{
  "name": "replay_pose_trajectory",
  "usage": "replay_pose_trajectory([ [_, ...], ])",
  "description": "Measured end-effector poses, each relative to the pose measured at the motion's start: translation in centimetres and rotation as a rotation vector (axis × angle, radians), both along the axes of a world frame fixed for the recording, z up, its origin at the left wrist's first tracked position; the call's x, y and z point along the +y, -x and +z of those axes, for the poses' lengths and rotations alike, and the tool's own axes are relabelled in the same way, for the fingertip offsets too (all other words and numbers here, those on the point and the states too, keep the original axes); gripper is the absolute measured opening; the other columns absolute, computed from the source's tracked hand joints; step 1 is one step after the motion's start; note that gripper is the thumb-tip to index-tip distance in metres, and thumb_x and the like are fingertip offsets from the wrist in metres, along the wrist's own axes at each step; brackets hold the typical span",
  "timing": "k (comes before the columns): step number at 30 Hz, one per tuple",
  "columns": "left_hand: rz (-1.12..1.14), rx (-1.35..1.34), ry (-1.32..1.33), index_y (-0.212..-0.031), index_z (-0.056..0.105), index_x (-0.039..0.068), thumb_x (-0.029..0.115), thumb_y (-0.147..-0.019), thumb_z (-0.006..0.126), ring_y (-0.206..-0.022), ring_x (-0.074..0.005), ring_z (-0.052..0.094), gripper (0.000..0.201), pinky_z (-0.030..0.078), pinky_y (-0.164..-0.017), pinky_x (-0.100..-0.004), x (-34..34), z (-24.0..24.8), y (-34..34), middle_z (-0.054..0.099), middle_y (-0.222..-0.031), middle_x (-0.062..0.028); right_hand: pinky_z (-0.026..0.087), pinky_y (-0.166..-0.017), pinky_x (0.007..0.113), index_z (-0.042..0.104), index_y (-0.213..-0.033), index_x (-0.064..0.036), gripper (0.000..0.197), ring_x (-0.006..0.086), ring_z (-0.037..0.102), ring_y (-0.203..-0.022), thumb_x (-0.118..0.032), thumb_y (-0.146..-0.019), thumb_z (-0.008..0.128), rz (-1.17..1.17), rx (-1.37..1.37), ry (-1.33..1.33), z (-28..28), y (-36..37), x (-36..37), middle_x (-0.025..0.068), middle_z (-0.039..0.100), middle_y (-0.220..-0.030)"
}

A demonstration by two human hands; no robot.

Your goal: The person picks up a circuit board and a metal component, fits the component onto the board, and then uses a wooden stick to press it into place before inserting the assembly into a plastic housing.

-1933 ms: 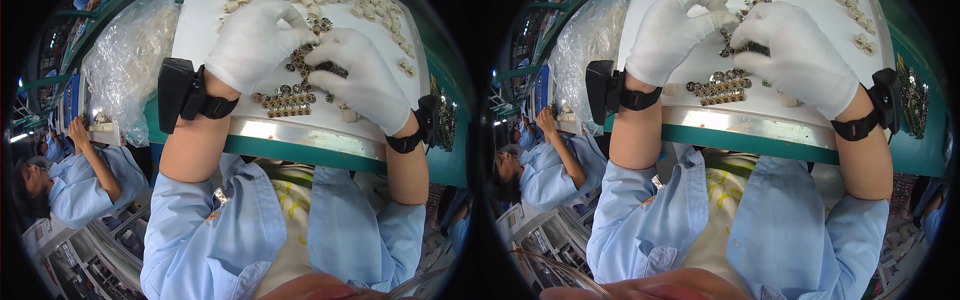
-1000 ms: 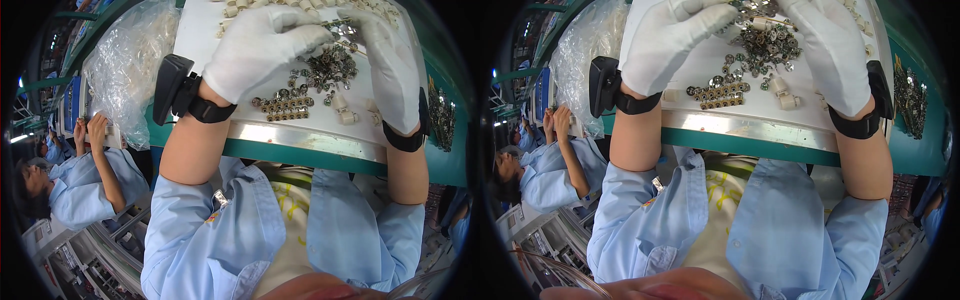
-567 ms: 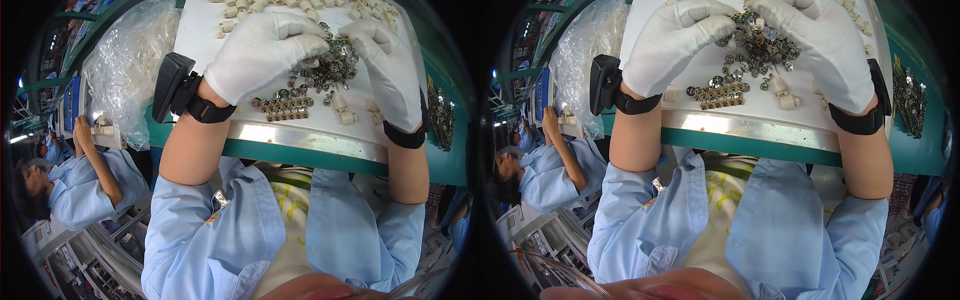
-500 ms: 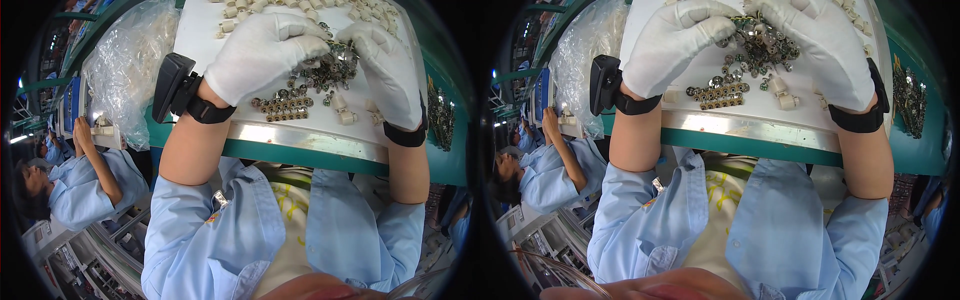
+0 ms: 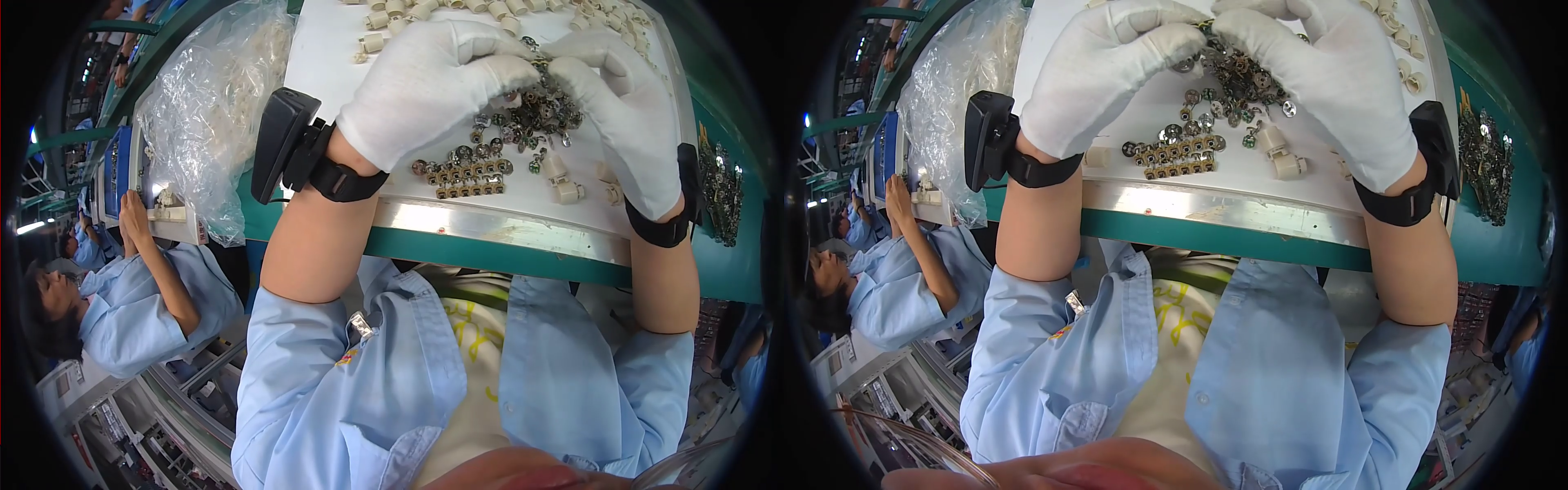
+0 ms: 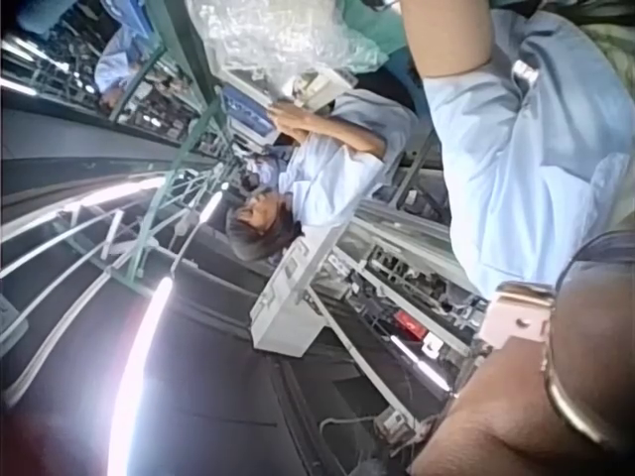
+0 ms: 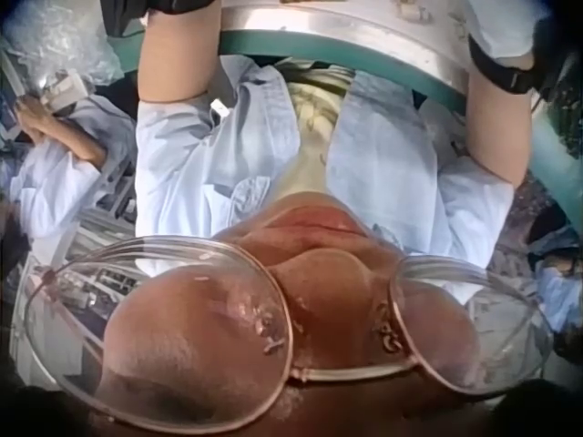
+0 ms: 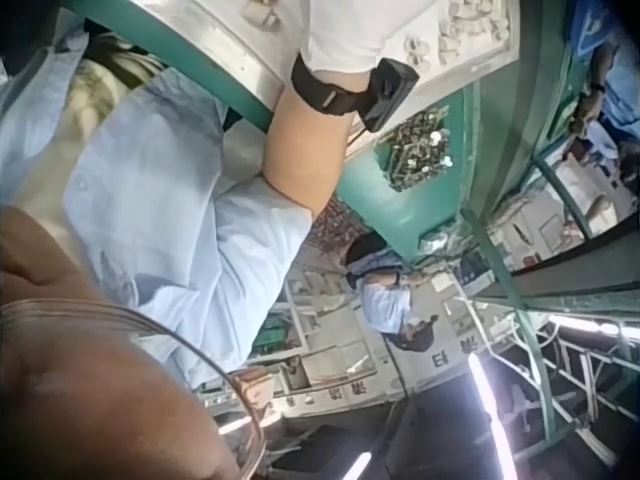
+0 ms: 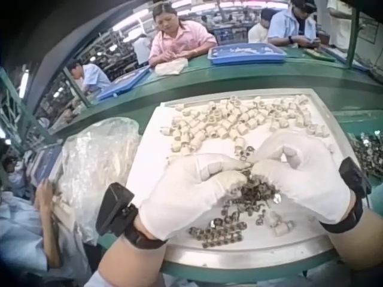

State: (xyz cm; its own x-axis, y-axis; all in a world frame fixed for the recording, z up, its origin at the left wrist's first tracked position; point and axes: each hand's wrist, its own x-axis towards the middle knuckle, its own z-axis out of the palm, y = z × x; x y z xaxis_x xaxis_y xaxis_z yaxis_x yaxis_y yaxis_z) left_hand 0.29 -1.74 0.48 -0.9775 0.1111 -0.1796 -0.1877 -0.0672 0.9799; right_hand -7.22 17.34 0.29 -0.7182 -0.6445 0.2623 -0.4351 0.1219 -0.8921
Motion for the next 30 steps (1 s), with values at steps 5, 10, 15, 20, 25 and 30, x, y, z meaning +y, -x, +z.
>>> replay_pose_trajectory([
  [5,-0.034,0.027,-0.088,-0.104,0.062,-0.003,0.008,-0.088,0.058,-0.076,-0.0061,0.055,0.019,0.044,-0.067,-0.0187,0.3,-0.4,-0.3,0.063,-0.088,-0.0006,0.036,-0.085,0.024,0.061,-0.098,-0.0017,0.024,0.0117,0.050,-0.091,-0.023,-0.091,0.054,0.081,-0.052,-0.101,0.0,0.8,0.4,0.0018,0.058,-0.094],
  [10,-0.029,0.074,-0.099,-0.103,0.062,-0.003,0.006,-0.089,0.056,-0.075,-0.0054,0.055,0.018,0.044,-0.067,-0.0186,1.0,0.1,-0.6,0.062,-0.086,0.0006,0.033,-0.088,0.024,0.061,-0.096,-0.0025,0.027,0.0103,0.048,-0.094,-0.028,-0.092,0.052,0.142,0.041,-0.137,0.3,0.8,0.4,0.0015,0.057,-0.093],
  [15,-0.032,0.379,0.414,-0.095,0.068,0.004,0.015,-0.080,0.067,-0.066,-0.0064,0.053,0.019,0.043,-0.060,-0.0224,0.4,0.0,-0.1,0.063,-0.075,-0.0003,0.033,-0.088,0.024,0.061,-0.096,-0.0025,0.028,0.0106,0.047,-0.094,-0.028,-0.092,0.051,0.172,-0.164,-0.009,-0.1,0.6,0.4,0.0018,0.057,-0.093],
  [20,0.008,0.228,0.230,-0.097,0.066,0.001,0.012,-0.083,0.063,-0.069,-0.0059,0.053,0.018,0.043,-0.062,-0.0206,1.1,-0.3,-0.4,0.062,-0.077,-0.0002,0.033,-0.088,0.023,0.061,-0.096,-0.0015,0.027,0.0101,0.048,-0.094,-0.027,-0.093,0.051,0.136,-0.062,-0.055,0.1,0.6,0.4,0.0018,0.057,-0.093],
  [25,0.005,0.067,0.232,-0.103,0.062,-0.003,0.008,-0.088,0.058,-0.077,-0.0050,0.054,0.019,0.044,-0.067,-0.0187,1.0,0.3,-0.1,0.062,-0.086,-0.0010,0.035,-0.086,0.023,0.061,-0.098,-0.0007,0.024,0.0094,0.049,-0.093,-0.022,-0.093,0.052,0.097,-0.027,-0.058,-0.4,0.6,0.1,0.0016,0.057,-0.094],
  [30,0.141,0.013,-0.128,-0.100,0.063,-0.003,0.008,-0.087,0.058,-0.076,-0.0056,0.055,0.017,0.044,-0.067,-0.0194,1.2,-0.4,0.2,0.062,-0.083,-0.0015,0.039,-0.082,0.022,0.059,-0.102,-0.0002,0.019,0.0088,0.051,-0.089,-0.015,-0.092,0.054,-0.060,-0.169,0.143,-1.0,-0.6,-1.4,0.0010,0.058,-0.095],
])
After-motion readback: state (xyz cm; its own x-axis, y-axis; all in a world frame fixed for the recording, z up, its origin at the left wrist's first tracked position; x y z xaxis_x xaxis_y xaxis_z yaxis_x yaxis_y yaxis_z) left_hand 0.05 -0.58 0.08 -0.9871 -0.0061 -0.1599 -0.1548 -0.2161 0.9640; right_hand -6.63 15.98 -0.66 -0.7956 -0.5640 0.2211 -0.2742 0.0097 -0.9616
